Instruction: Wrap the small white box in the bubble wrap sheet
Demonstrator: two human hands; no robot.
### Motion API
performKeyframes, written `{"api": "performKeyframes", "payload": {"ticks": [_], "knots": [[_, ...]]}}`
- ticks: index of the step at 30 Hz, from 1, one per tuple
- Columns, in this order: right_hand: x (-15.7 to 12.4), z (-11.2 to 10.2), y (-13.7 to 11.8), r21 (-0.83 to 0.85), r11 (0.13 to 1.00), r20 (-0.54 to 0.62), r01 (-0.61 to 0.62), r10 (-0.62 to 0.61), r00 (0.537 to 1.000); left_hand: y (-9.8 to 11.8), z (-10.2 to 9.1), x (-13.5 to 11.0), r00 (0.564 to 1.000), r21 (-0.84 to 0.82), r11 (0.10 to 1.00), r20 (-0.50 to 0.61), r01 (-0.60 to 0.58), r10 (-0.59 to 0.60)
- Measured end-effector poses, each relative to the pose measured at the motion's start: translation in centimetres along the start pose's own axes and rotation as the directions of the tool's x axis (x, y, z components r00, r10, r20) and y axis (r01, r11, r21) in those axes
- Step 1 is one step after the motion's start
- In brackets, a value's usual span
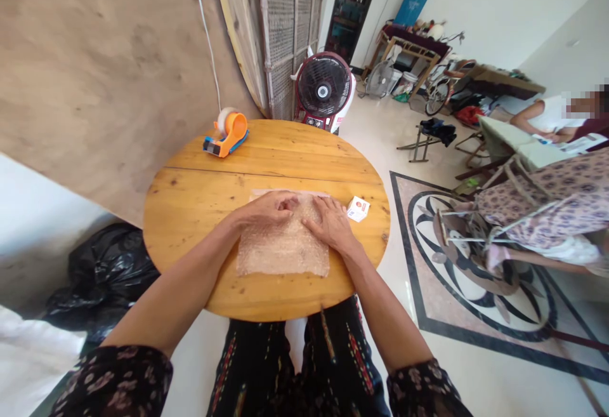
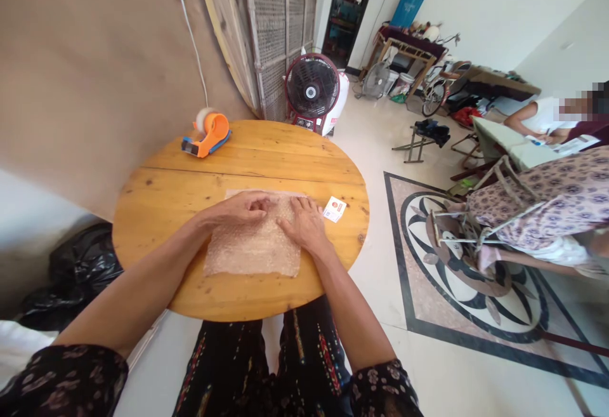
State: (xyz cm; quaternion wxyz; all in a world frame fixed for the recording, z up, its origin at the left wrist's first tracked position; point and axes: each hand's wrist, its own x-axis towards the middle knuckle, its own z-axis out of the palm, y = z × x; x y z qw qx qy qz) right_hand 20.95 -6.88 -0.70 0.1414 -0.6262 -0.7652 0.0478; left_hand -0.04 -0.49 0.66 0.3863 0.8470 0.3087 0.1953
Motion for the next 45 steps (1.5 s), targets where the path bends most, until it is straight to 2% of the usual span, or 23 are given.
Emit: {"api": "performKeyframes", "payload": {"ticks": [4, 10, 17, 23, 30, 34, 40, 45], "knots": [[-0.1, 0.0, 0.1, 0.009, 1.000, -0.008, -0.003, 0.003, 1.000, 0.4, -0.1, -0.1, 0.999, 0.092, 0.995, 0.022, -0.027, 0.025], [-0.1, 0.0, 0.0, 0.003, 1.000, -0.005, 0.006, -0.006, 1.000, 0.5, -0.3, 0.0, 0.983, 0.257, 0.951, 0.109, -0.169, 0.145], [0.2, 0.0, 0.0, -0.008, 1.000, -0.017, 0.003, -0.003, 1.000, -0.3, 0.1, -0.2, 0.983, 0.342, 0.930, 0.166, -0.133, 0.080], [0.2, -0.2, 0.0, -0.020, 1.000, -0.042, -0.019, 0.018, 0.999, 0.3, 0.2, -0.1, 0.978, 0.418, 0.897, 0.199, -0.145, 0.065], [0.1, 0.2, 0.2, -0.034, 0.999, -0.094, -0.004, 0.001, 0.996, 0.3, 0.5, 0.2, 0.980, 0.408, 0.901, 0.180, -0.149, 0.081], [0.1, 0.0, 0.1, -0.036, 0.999, -0.090, -0.006, 0.003, 0.996, 0.8, 0.5, 0.2, 0.984, 0.423, 0.899, 0.176, -0.111, 0.039], [0.2, 0.0, 0.3, -0.044, 0.999, -0.090, -0.012, 0.008, 0.996, 1.1, 0.3, 0.1, 0.980, 0.451, 0.885, 0.194, -0.117, 0.031], [0.1, -0.4, -0.1, -0.027, 1.000, -0.088, 0.009, -0.012, 0.996, 1.3, 0.1, -0.1, 0.989, 0.371, 0.924, 0.140, -0.095, 0.046]]}}
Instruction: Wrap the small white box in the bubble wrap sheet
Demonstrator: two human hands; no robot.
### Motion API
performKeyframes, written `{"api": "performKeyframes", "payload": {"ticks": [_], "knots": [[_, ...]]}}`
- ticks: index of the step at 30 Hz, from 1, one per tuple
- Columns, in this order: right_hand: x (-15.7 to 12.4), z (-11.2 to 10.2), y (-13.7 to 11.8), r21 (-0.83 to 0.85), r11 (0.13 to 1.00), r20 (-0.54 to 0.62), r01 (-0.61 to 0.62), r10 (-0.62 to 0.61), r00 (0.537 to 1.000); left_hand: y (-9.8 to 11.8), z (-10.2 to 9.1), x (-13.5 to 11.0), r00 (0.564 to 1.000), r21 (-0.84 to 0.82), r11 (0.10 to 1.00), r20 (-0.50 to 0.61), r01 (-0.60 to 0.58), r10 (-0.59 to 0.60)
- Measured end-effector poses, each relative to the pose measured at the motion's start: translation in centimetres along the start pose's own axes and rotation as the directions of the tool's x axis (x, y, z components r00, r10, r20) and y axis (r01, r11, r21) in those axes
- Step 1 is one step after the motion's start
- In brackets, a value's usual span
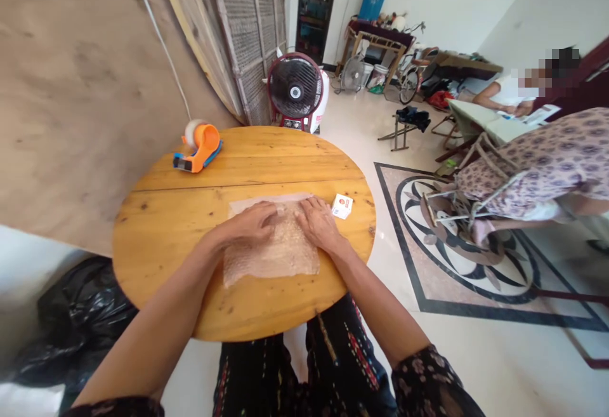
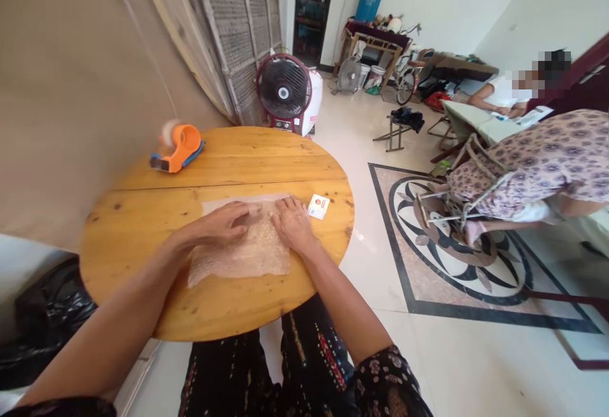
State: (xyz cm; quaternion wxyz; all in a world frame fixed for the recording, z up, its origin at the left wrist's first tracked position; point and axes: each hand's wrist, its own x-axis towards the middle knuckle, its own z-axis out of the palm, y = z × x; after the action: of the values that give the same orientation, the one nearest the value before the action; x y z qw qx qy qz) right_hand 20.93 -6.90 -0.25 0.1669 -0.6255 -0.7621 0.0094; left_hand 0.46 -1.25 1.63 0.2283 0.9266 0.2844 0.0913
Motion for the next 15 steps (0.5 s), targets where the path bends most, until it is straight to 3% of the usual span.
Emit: {"api": "performKeyframes", "payload": {"ticks": [6, 10, 12, 15], "knots": [[-2.1, -4.8, 0.1, -0.001, 0.980, 0.099, 0.200, -0.199, 0.975, -0.6, -0.2, -0.2, 0.998, -0.073, 0.997, -0.067, -0.007, 0.002], [-3.3, -8.1, 3.3, -0.099, 0.994, -0.003, 0.049, -0.050, 0.999, -0.4, -0.4, -0.2, 0.999, -0.070, 0.998, -0.042, 0.002, -0.005], [-2.9, -8.4, 5.3, -0.153, 0.987, -0.018, -0.051, 0.049, 0.999, -0.1, -0.6, -0.2, 0.999, -0.080, 0.997, -0.045, -0.005, 0.002], [-1.7, -7.3, 7.3, -0.172, 0.975, 0.073, -0.144, 0.158, 0.985, 0.1, -0.6, -0.2, 0.997, -0.102, 0.994, -0.072, -0.034, 0.027]]}}
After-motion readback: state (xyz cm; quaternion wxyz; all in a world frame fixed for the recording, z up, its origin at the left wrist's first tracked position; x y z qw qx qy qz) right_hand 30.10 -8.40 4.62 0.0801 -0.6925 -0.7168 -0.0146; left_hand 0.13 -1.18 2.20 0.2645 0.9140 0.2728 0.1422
